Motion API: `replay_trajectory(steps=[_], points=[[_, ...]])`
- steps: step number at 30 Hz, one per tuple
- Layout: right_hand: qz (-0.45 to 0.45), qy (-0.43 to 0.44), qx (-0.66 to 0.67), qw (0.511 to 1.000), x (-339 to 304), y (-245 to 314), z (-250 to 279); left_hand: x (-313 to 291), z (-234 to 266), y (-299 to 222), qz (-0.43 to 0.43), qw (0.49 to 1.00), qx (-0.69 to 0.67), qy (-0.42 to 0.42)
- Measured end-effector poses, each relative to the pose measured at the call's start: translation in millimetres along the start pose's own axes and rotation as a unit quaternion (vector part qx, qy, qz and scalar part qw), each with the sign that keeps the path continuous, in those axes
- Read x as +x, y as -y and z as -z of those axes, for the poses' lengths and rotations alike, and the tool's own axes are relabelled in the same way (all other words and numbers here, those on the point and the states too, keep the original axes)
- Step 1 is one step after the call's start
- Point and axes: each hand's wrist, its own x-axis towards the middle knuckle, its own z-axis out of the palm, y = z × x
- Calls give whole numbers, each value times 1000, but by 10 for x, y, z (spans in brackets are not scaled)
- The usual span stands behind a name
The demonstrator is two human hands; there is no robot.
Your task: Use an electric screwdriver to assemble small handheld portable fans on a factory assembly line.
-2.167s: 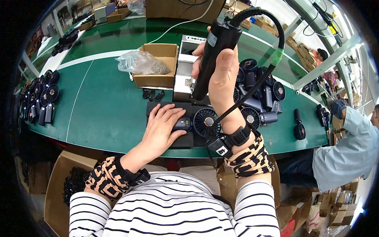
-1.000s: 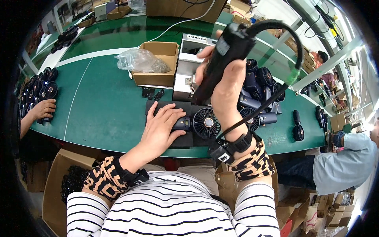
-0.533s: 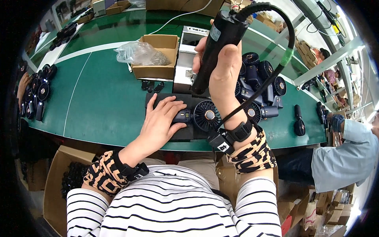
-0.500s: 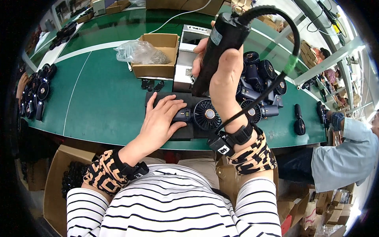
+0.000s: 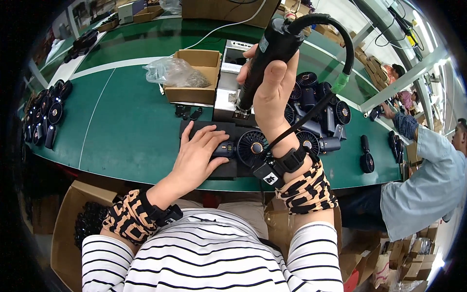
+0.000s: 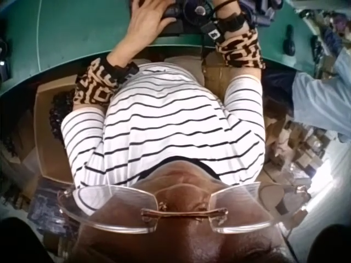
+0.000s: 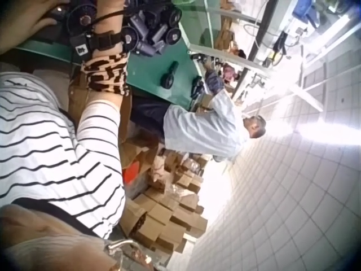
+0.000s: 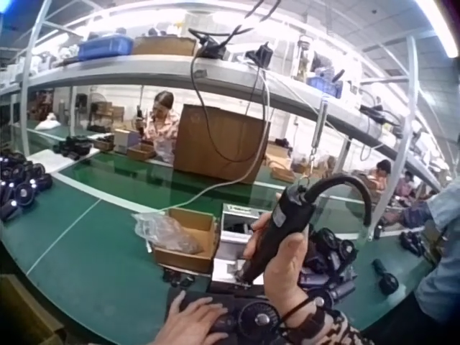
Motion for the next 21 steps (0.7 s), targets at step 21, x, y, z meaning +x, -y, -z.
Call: replay_trajectory(steps=[21], points=[[-112, 9, 52, 992, -576, 506, -6, 6, -49, 34, -17, 1000, 4, -20]])
